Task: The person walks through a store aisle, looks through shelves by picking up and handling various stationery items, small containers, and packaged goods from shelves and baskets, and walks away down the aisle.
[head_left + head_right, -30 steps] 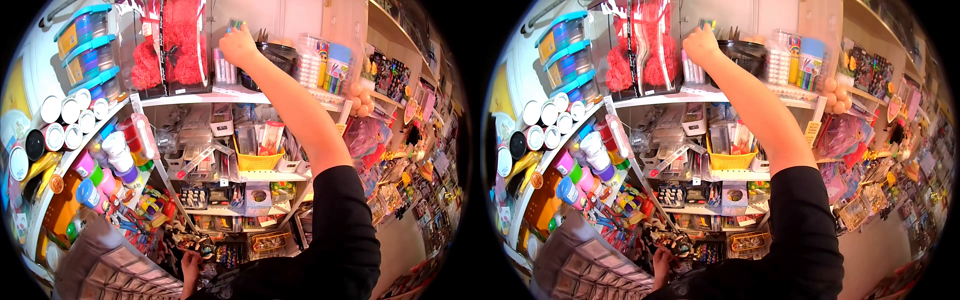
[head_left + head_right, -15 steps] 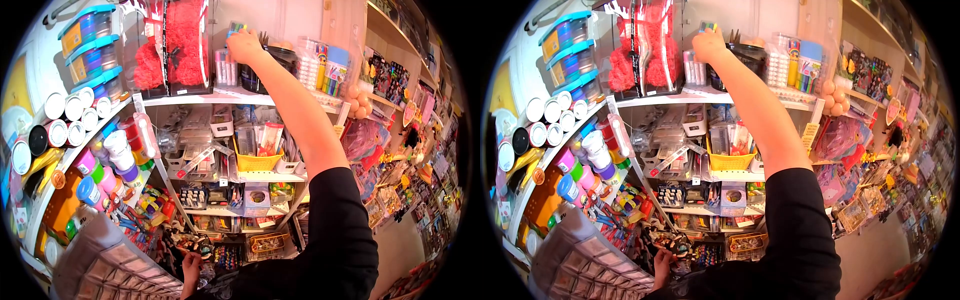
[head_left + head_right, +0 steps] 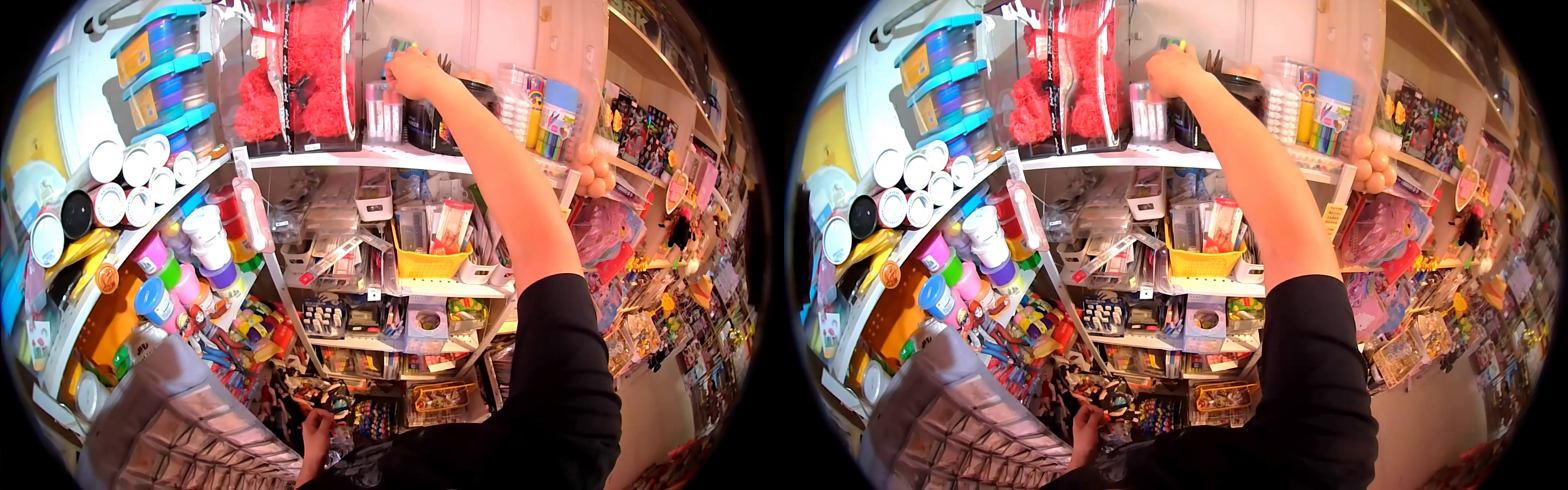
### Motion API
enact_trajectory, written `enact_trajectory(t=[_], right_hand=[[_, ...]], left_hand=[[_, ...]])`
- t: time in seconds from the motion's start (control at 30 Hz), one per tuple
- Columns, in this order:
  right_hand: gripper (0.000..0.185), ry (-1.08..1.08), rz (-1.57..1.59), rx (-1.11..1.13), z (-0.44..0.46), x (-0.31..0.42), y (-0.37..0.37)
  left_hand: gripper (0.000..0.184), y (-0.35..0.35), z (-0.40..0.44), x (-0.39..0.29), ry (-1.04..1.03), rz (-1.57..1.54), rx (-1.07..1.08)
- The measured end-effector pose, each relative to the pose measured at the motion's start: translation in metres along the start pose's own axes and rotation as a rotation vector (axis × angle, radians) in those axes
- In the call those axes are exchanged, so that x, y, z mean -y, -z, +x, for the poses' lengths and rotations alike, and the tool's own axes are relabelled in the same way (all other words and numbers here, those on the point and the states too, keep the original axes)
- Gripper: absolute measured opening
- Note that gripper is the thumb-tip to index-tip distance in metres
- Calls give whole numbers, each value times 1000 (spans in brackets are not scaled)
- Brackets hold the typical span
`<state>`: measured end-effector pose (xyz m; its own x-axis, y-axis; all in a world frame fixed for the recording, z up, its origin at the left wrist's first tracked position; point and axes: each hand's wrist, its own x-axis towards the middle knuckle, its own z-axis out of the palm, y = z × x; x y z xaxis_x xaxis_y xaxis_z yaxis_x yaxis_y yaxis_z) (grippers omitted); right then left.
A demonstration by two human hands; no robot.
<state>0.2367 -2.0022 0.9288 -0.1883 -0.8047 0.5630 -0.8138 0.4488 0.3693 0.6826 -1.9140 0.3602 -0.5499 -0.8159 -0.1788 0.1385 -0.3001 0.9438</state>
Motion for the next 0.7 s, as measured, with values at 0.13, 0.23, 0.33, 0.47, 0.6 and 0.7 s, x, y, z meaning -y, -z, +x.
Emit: enact_trajectory(t=[0.13,0.23,0.33,0.47,0.6,0.7], right_hand=[[9,24,38,-45,-4,-4,2],[12,32,51,-22,-6,-5,9],[12,34,61,13,-10,-4,14],[13,10,94,-109,-13,-7,16],[15,35,115,-504,-26,-12,33],[18,65,200,-642,-48,-9,45]], left_hand=[[12,0,-1,0,15,11,-3],[11,2,1,4,10,20,16],[11,1,-2,-1,9,68,28],[10,-1,-3,0,11,61,31],[10,0,-5,2,11,53,29],[9,2,-7,6,-16,57,53]])
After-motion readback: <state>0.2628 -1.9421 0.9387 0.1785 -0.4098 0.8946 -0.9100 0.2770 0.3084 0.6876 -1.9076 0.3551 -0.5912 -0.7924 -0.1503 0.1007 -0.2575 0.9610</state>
